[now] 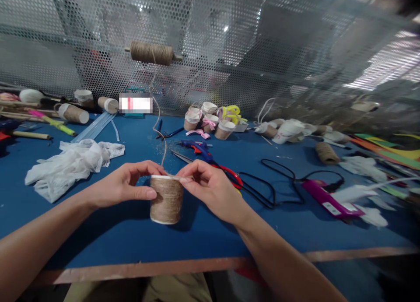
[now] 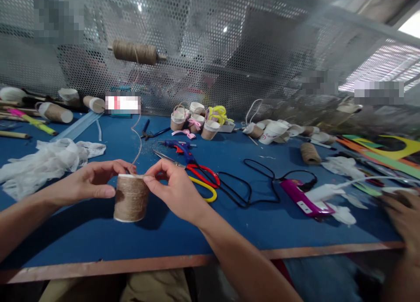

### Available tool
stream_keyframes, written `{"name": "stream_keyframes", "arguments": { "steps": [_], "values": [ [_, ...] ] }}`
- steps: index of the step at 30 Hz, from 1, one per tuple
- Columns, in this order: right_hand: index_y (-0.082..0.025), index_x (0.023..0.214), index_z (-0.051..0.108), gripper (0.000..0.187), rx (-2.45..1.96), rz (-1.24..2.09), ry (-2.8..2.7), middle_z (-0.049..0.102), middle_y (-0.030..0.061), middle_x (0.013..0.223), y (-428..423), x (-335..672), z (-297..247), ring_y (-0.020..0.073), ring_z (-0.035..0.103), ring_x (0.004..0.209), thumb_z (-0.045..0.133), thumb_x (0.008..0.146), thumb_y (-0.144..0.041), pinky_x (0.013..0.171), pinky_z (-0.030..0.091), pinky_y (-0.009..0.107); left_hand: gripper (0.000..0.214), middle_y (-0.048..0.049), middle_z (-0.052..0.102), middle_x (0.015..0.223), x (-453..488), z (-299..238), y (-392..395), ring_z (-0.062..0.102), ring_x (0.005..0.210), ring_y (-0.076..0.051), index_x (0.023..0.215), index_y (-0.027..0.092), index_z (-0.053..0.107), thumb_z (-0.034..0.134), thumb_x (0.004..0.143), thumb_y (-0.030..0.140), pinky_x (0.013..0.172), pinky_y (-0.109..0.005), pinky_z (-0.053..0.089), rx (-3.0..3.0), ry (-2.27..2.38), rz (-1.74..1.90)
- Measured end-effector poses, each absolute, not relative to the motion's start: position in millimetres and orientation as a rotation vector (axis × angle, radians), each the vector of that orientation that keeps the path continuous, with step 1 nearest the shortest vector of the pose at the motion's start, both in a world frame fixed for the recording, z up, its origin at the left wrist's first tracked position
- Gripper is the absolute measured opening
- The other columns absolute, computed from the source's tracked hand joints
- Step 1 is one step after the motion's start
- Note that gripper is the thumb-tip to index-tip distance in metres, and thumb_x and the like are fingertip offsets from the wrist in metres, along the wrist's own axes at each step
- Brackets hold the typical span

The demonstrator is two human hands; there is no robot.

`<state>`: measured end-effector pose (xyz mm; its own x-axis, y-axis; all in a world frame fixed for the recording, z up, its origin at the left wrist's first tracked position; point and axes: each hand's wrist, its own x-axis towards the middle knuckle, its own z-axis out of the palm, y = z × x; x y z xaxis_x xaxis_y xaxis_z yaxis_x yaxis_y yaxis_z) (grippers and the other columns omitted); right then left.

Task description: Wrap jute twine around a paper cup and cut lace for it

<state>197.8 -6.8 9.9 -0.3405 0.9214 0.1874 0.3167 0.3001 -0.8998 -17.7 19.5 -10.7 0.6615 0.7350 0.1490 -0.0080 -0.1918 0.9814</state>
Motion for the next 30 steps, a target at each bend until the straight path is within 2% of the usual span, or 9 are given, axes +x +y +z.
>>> {"name": "stream_keyframes", "arguments": {
  "steps": [3,8,13,18,30],
  "values": [
    [-0.018,0.074,0.054,0.007,-1.104,1.022,-1.873,0.060,0.0011,0.078,-7.2,196.7,7.7,0.0135,0.056,0.075,0.057,0.077,-0.023,0.069,0.046,0.028,0.020,-0.0071,0.061,0.101,-13.3,-13.7,15.5,0.050,0.107,-0.024,0.084,0.016,0.061,0.068,0.071,0.031,0.093,-0.035,0.037,1.739,0.627,0.751],
    [-0.019,0.074,0.054,0.006,-1.097,0.995,-1.938,0.059,-0.0003,0.076,-9.0,194.5,5.2,0.0124,0.056,0.073,0.056,0.078,-0.022,0.067,0.045,0.026,0.029,-0.0054,0.063,0.098,-6.0,-12.4,7.2,0.055,0.093,-0.020,0.096,0.016,0.061,0.066,0.072,0.032,0.082,-0.029,0.041,1.753,0.740,0.713],
    [-0.018,0.075,0.053,0.006,-1.107,0.973,-1.997,0.059,0.0001,0.076,-10.8,191.8,3.5,0.0129,0.055,0.073,0.055,0.080,-0.022,0.069,0.045,0.027,0.021,-0.0028,0.062,0.080,1.4,-5.4,0.7,0.053,0.077,-0.017,0.078,0.014,0.058,0.062,0.074,0.035,0.070,-0.027,0.041,1.762,0.874,0.697],
    [-0.018,0.075,0.054,0.006,-1.146,0.958,-1.983,0.059,-0.0003,0.074,-12.2,190.0,4.7,0.0126,0.055,0.071,0.055,0.079,-0.022,0.068,0.045,0.027,0.020,0.0003,0.055,0.069,5.6,-2.7,-4.6,0.047,0.065,-0.013,0.072,0.014,0.056,0.060,0.073,0.033,0.062,-0.025,0.038,1.762,0.962,0.635],
    [-0.017,0.074,0.054,0.011,-1.177,1.142,-1.875,0.057,-0.0010,0.072,-7.9,193.6,6.4,0.0110,0.051,0.066,0.059,0.075,-0.027,0.061,0.041,0.024,0.024,-0.0007,0.054,0.070,0.3,-8.6,0.0,0.048,0.067,-0.013,0.068,0.013,0.052,0.060,0.073,0.035,0.062,-0.025,0.038,1.663,0.897,0.612]
  ]
}}
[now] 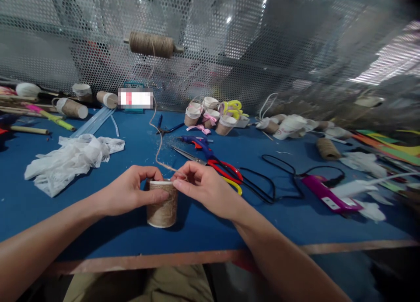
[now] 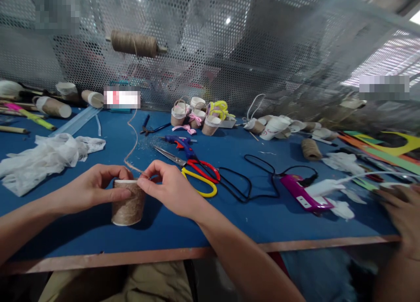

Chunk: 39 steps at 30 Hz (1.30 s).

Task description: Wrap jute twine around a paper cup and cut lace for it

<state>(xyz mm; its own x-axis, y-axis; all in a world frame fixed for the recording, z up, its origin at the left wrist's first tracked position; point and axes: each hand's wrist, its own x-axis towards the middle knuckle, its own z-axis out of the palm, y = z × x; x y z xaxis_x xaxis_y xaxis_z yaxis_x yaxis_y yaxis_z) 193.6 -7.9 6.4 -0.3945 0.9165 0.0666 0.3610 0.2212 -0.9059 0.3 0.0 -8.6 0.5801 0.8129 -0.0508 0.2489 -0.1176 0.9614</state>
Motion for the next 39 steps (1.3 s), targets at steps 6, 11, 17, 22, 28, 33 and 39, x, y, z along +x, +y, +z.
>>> {"name": "stream_keyframes", "arguments": {
  "steps": [6,11,17,22,28,33,39],
  "values": [
    [-0.017,0.072,0.054,0.010,-1.175,1.125,-1.879,0.055,-0.0021,0.069,-8.3,192.5,5.7,0.0097,0.050,0.062,0.059,0.075,-0.025,0.057,0.040,0.022,0.023,-0.0005,0.054,0.070,1.0,-8.1,-0.3,0.048,0.067,-0.013,0.072,0.013,0.054,0.059,0.073,0.036,0.062,-0.025,0.038,1.695,0.911,0.613],
    [-0.017,0.072,0.054,0.009,-1.175,1.093,-1.895,0.054,-0.0032,0.067,-8.9,191.0,5.6,0.0090,0.049,0.061,0.058,0.076,-0.024,0.056,0.039,0.022,0.023,0.0001,0.054,0.070,4.1,-3.0,-2.0,0.047,0.067,-0.013,0.072,0.014,0.055,0.058,0.073,0.036,0.061,-0.024,0.037,1.735,0.937,0.647],
    [-0.017,0.072,0.054,0.007,-1.139,1.034,-1.929,0.057,-0.0021,0.071,-11.8,188.1,6.5,0.0100,0.052,0.066,0.058,0.077,-0.021,0.061,0.042,0.022,0.019,0.0014,0.051,0.065,8.3,1.0,-4.4,0.043,0.061,-0.011,0.070,0.013,0.055,0.054,0.074,0.031,0.057,-0.023,0.035,1.726,1.003,0.633],
    [-0.017,0.073,0.054,0.006,-1.143,1.008,-1.957,0.057,-0.0016,0.071,-12.8,187.0,6.2,0.0105,0.053,0.066,0.056,0.077,-0.020,0.061,0.043,0.023,0.015,0.0023,0.050,0.063,10.5,3.8,-5.7,0.041,0.059,-0.010,0.069,0.014,0.054,0.053,0.071,0.029,0.056,-0.022,0.035,1.697,1.033,0.628],
    [-0.017,0.073,0.055,0.006,-1.121,0.917,-1.981,0.059,-0.0016,0.072,-13.1,189.1,9.0,0.0112,0.054,0.069,0.057,0.078,-0.021,0.064,0.043,0.024,0.013,0.0005,0.054,0.068,10.7,4.9,-5.3,0.046,0.065,-0.012,0.069,0.014,0.054,0.052,0.073,0.026,0.061,-0.024,0.038,1.758,0.990,0.717],
    [-0.017,0.073,0.054,0.005,-1.078,0.939,-1.946,0.061,-0.0003,0.075,-11.6,191.6,11.2,0.0121,0.057,0.073,0.056,0.078,-0.019,0.069,0.046,0.025,0.017,-0.0014,0.057,0.071,7.8,-1.5,-2.3,0.049,0.070,-0.014,0.069,0.014,0.054,0.053,0.077,0.029,0.067,-0.027,0.039,1.772,0.910,0.786],
    [-0.017,0.074,0.055,0.003,-1.087,0.911,-1.967,0.061,-0.0002,0.075,-8.6,191.1,7.5,0.0120,0.056,0.072,0.056,0.077,-0.017,0.069,0.046,0.026,0.018,-0.0016,0.056,0.072,4.9,-6.8,1.2,0.049,0.069,-0.014,0.071,0.014,0.055,0.054,0.077,0.031,0.067,-0.027,0.039,1.721,0.877,0.761]
  ]
}}
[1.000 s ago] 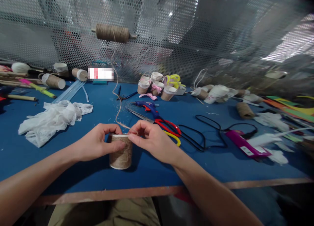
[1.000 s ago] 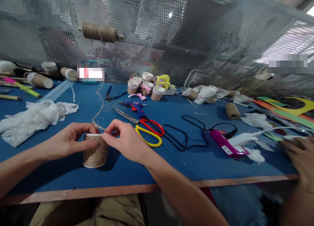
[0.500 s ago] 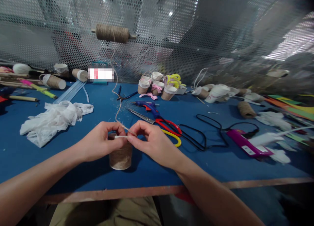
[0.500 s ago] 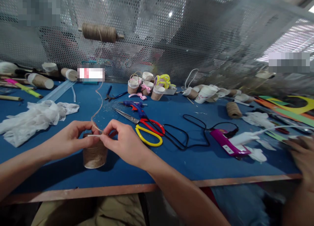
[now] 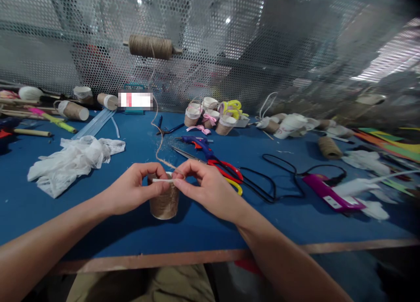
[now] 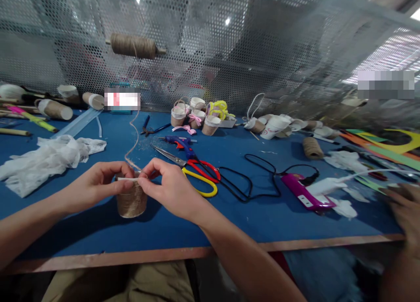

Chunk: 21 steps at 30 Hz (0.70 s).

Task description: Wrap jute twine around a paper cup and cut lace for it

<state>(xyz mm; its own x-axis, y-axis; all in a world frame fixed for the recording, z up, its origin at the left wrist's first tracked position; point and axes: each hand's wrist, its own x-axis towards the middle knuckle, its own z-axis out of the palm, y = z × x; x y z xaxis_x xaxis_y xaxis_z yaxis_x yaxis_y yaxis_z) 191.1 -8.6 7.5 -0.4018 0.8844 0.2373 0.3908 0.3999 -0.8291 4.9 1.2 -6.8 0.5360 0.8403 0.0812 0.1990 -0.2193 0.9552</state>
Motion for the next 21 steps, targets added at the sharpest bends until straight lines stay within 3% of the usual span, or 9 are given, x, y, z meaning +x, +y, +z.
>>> {"name": "stream_keyframes", "arguments": {
  "steps": [6,15,18,21],
  "values": [
    [-0.017,0.072,0.054,0.004,-1.119,0.867,-1.977,0.060,-0.0001,0.073,-7.2,191.7,7.0,0.0125,0.056,0.071,0.055,0.076,-0.017,0.067,0.045,0.026,0.019,-0.0012,0.058,0.072,7.9,1.0,-1.9,0.050,0.068,-0.014,0.076,0.014,0.056,0.061,0.072,0.031,0.063,-0.025,0.039,1.752,0.958,0.691],
    [-0.017,0.072,0.055,0.005,-1.141,0.865,-1.965,0.060,0.0005,0.074,-4.4,188.5,13.3,0.0125,0.055,0.070,0.057,0.076,-0.020,0.066,0.045,0.027,0.018,0.0018,0.052,0.064,10.1,5.8,0.4,0.043,0.062,-0.011,0.067,0.014,0.054,0.054,0.076,0.030,0.060,-0.023,0.036,1.806,0.997,0.688],
    [-0.016,0.069,0.054,0.008,-1.174,0.933,-1.872,0.059,-0.0014,0.066,11.9,189.2,24.0,0.0096,0.053,0.061,0.060,0.074,-0.019,0.059,0.043,0.023,0.020,0.0021,0.050,0.063,7.6,4.8,-1.8,0.042,0.062,-0.011,0.066,0.014,0.052,0.054,0.076,0.030,0.061,-0.023,0.035,1.786,0.963,0.679],
    [-0.015,0.067,0.053,0.010,-1.175,1.240,-1.747,0.055,-0.0043,0.055,43.3,185.0,36.4,0.0058,0.047,0.046,0.059,0.075,-0.015,0.043,0.036,0.018,0.023,0.0013,0.051,0.066,6.4,2.5,-3.7,0.042,0.064,-0.011,0.067,0.014,0.052,0.055,0.076,0.035,0.061,-0.024,0.034,1.720,0.891,0.673]
  ]
}}
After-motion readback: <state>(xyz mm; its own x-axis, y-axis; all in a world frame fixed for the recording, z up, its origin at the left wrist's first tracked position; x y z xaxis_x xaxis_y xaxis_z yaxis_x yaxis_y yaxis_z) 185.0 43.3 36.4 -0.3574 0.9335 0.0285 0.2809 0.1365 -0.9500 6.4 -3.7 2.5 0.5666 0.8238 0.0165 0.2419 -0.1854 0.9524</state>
